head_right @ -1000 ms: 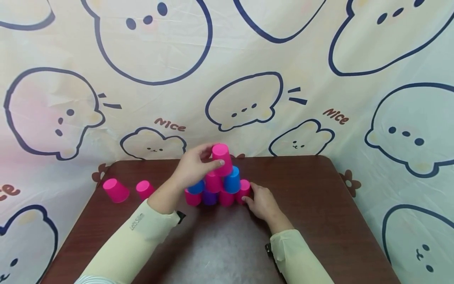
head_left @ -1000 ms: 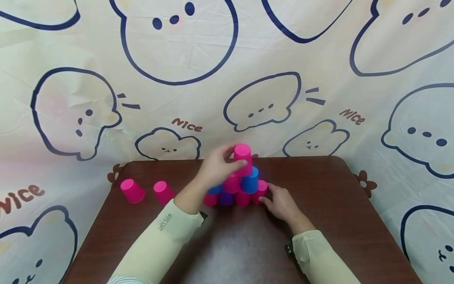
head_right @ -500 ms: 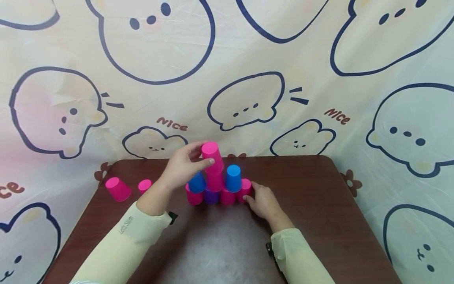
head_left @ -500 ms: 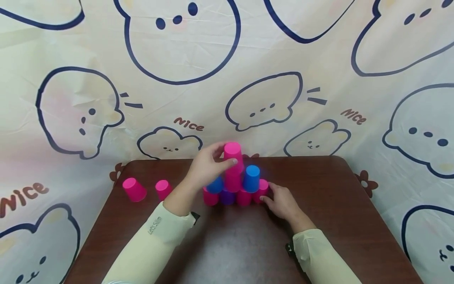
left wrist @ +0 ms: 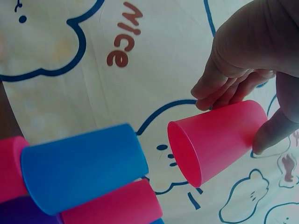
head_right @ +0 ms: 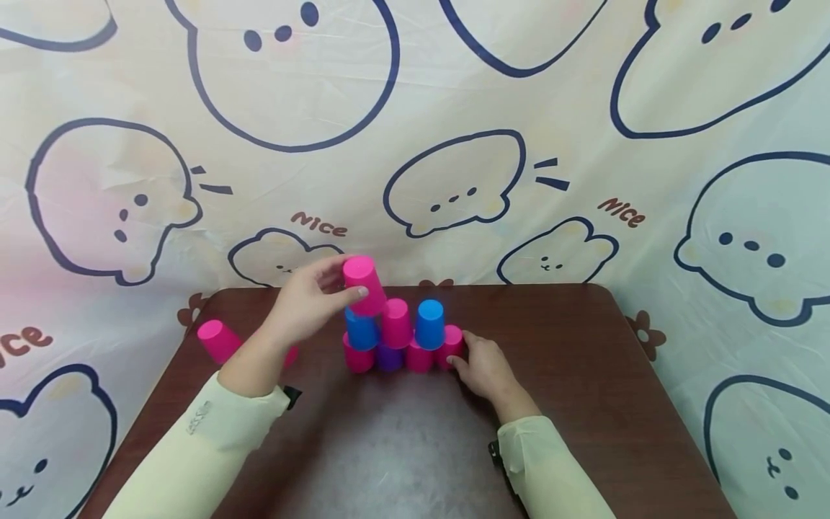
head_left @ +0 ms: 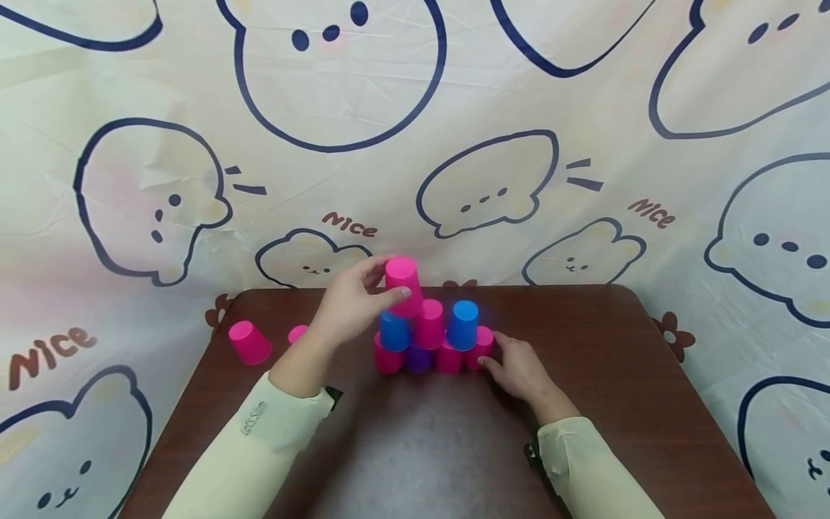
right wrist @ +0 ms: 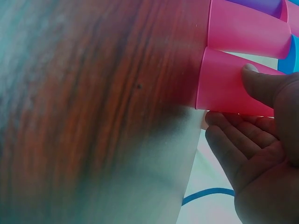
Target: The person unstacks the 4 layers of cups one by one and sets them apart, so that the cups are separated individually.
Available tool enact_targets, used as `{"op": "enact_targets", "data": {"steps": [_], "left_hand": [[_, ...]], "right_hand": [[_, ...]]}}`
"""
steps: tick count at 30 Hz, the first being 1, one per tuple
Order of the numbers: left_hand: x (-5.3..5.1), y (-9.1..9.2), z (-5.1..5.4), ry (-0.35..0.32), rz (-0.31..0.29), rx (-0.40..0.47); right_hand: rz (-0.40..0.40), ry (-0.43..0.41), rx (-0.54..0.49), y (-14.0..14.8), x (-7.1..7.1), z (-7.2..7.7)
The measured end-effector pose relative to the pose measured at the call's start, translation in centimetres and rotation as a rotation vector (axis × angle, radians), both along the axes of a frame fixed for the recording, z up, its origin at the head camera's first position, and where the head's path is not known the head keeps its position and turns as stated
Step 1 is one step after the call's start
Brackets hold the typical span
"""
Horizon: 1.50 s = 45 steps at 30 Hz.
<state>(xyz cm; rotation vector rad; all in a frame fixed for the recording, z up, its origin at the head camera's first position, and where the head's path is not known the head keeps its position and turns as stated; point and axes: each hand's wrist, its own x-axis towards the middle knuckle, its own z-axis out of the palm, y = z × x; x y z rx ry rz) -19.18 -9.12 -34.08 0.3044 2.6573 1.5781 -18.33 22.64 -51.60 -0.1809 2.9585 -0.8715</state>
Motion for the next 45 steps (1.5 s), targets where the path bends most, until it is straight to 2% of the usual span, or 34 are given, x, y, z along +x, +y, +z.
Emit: {"op": "enact_targets", "data": {"steps": [14, 19, 30, 36, 45], "left_hand": [[0.9, -3.5, 0.1, -0.027, 0.071, 0.007], [1.2, -4.5, 0.1, -0.015, 0.092, 0.006], [2.4, -8.0, -0.4, -0.027, 0.192, -0.031], [3.3, -9.5, -1.4, -0.034, 0.249, -0.021], [4.8, -11.2, -3.9, -0.057, 0.275, -0.037]], "right_hand": [[-0.004, -0.002, 0.0, 0.1, -0.1, 0.0], [-0.007, -0.005, -0.002, 0.1, 0.1, -0.1], [-0.017, -0.035, -0.012, 0.1, 0.1, 0.2], [-0.022, -0.045, -0.027, -0.1, -0.1, 0.2], [-0.02, -0.049, -0.024, 0.0, 0.1, 0.2]]}}
